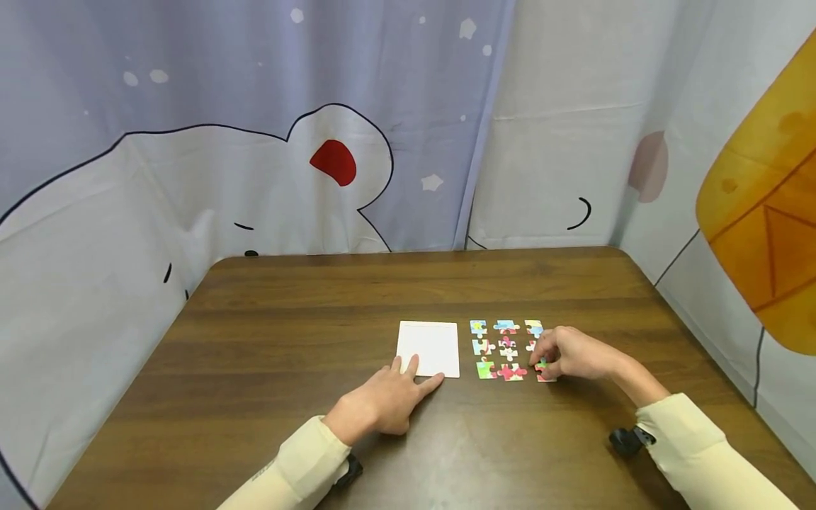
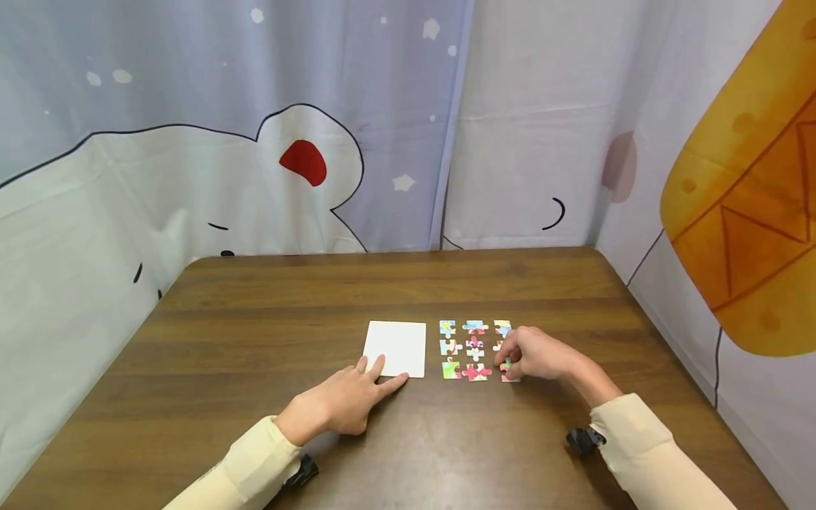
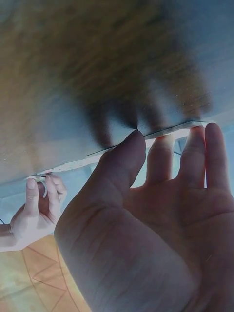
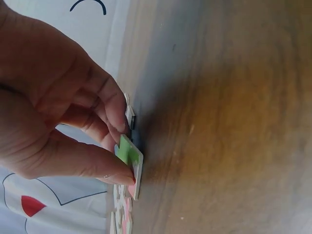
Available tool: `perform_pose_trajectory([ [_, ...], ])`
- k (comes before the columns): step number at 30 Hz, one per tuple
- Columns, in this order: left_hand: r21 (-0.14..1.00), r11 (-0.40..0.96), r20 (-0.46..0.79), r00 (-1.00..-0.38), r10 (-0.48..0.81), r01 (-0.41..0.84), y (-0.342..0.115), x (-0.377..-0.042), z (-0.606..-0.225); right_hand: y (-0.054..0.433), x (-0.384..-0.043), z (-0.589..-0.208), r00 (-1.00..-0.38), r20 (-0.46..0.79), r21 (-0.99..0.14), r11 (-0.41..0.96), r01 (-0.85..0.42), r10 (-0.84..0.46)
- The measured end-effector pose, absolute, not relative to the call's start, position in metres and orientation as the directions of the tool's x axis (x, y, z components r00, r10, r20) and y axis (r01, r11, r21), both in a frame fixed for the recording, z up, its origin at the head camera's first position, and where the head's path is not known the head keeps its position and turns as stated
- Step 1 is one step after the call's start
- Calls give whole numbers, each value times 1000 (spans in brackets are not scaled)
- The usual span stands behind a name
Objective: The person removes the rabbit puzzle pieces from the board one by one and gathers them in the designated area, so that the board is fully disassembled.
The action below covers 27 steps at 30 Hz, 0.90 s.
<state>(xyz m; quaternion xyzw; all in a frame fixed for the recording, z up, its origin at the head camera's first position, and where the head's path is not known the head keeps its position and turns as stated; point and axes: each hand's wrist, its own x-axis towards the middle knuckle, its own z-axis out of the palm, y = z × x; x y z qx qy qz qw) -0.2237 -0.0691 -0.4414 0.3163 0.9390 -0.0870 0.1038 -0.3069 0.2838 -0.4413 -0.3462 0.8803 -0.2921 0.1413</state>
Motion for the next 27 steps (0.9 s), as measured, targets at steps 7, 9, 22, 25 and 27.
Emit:
perform_pose_trajectory([
  [7,-90,791,-253,-782,570,606,-71,-223,-441,280,-305,-441,-740,-29,-585,612,-533,-672],
  [9,-89,791,-254,-782,569,605,-71,-223,-441,279,-304,-441,-747,-18,-572,620,-538,-665],
  [22,-94,789,-241,-783,574,607,-72,-222,-442,280,-302,-444,-745,-20,-590,610,-529,-666],
  [25,-99,786,-234,-782,578,611,-72,-223,-442,280,-301,-444,-745,-18,-588,610,-531,-666],
  [27,-106,778,-224,-777,588,619,-73,-225,-442,280,-301,-445,-746,-17,-588,611,-531,-665],
])
